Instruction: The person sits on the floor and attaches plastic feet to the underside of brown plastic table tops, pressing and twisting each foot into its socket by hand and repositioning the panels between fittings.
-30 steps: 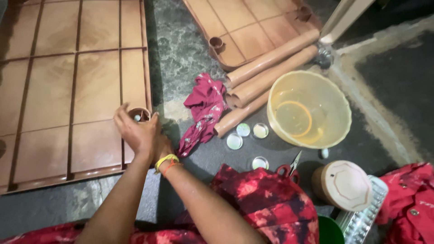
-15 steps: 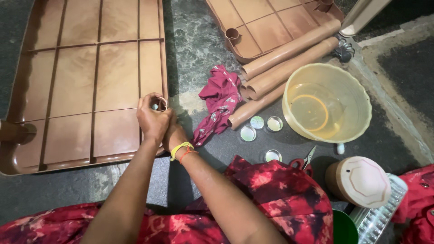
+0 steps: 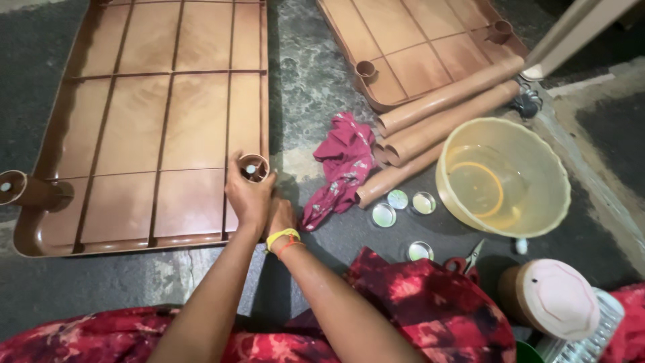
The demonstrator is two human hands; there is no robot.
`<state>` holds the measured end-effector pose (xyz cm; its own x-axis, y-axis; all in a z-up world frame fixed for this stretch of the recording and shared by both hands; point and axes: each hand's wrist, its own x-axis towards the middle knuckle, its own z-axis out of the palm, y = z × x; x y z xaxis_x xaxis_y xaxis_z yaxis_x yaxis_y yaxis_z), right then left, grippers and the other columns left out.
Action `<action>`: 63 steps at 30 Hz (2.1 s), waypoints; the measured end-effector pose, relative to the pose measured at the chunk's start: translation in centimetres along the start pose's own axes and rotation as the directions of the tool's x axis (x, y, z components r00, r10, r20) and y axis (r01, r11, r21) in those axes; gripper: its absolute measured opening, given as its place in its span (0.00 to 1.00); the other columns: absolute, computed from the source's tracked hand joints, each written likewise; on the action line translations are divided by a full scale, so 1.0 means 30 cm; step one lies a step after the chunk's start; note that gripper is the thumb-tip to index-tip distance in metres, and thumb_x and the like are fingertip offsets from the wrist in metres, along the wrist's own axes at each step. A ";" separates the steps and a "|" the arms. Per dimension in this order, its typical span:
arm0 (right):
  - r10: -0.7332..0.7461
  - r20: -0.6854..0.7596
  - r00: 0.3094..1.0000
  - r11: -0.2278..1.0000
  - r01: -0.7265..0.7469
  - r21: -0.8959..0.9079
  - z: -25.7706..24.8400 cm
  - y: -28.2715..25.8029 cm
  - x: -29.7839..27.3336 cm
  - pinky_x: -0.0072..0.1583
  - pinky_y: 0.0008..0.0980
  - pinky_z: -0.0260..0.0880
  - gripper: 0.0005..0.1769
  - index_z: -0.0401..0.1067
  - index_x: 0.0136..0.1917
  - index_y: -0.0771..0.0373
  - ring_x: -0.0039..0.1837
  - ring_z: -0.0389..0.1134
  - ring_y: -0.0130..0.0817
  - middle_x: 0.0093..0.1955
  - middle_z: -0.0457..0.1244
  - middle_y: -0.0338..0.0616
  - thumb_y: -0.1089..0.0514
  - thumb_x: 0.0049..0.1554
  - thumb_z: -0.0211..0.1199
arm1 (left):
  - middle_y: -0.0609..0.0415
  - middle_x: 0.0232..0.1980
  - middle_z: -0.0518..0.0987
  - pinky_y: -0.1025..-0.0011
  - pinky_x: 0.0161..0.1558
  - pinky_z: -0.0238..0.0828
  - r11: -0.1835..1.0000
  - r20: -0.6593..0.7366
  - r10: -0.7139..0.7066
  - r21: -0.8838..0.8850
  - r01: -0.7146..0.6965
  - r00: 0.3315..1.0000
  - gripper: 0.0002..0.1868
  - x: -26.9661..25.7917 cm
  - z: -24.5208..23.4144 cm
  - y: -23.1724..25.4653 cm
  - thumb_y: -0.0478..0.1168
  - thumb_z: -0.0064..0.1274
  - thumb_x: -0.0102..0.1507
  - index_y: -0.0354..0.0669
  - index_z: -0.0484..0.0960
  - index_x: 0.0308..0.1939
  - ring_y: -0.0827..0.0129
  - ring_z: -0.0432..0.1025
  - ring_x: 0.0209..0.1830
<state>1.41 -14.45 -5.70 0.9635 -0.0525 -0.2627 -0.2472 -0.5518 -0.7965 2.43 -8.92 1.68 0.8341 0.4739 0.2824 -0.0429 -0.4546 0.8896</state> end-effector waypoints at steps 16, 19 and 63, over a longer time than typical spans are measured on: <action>-0.262 -0.038 0.964 0.929 0.242 -0.281 0.017 0.023 -0.006 0.54 0.57 0.72 0.08 0.78 0.39 0.67 0.49 0.71 0.64 0.41 0.69 0.65 0.59 0.50 0.65 | 0.44 0.48 0.84 0.64 0.47 0.77 0.995 0.342 0.097 -0.056 -0.083 0.935 0.37 0.102 -0.115 -0.050 0.34 0.67 0.47 0.37 0.74 0.61 0.58 0.80 0.46; -0.189 -0.041 0.981 0.959 0.175 -0.220 -0.012 -0.017 -0.031 0.53 0.60 0.70 0.19 0.74 0.50 0.66 0.50 0.70 0.66 0.42 0.68 0.66 0.50 0.52 0.66 | 0.38 0.51 0.80 0.58 0.48 0.75 0.975 0.138 0.209 0.047 -0.217 0.968 0.44 0.051 -0.079 -0.039 0.37 0.71 0.45 0.32 0.70 0.64 0.47 0.77 0.48; -0.269 0.137 0.953 0.730 0.109 0.675 -0.080 -0.242 0.308 0.39 0.31 0.73 0.15 0.73 0.56 0.73 0.33 0.69 0.32 0.32 0.66 0.47 0.57 0.64 0.60 | 0.27 0.82 0.35 0.33 0.74 0.22 0.817 0.660 -0.164 0.507 -0.274 0.733 0.78 0.055 -0.300 -0.144 0.68 0.74 0.36 0.35 0.49 0.79 0.33 0.25 0.82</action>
<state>12.35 -12.92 -1.03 0.9708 0.2127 -0.1105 -0.1449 0.1535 -0.9775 -0.95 0.62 1.52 0.9815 -0.0760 -0.1758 0.0153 -0.8840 0.4673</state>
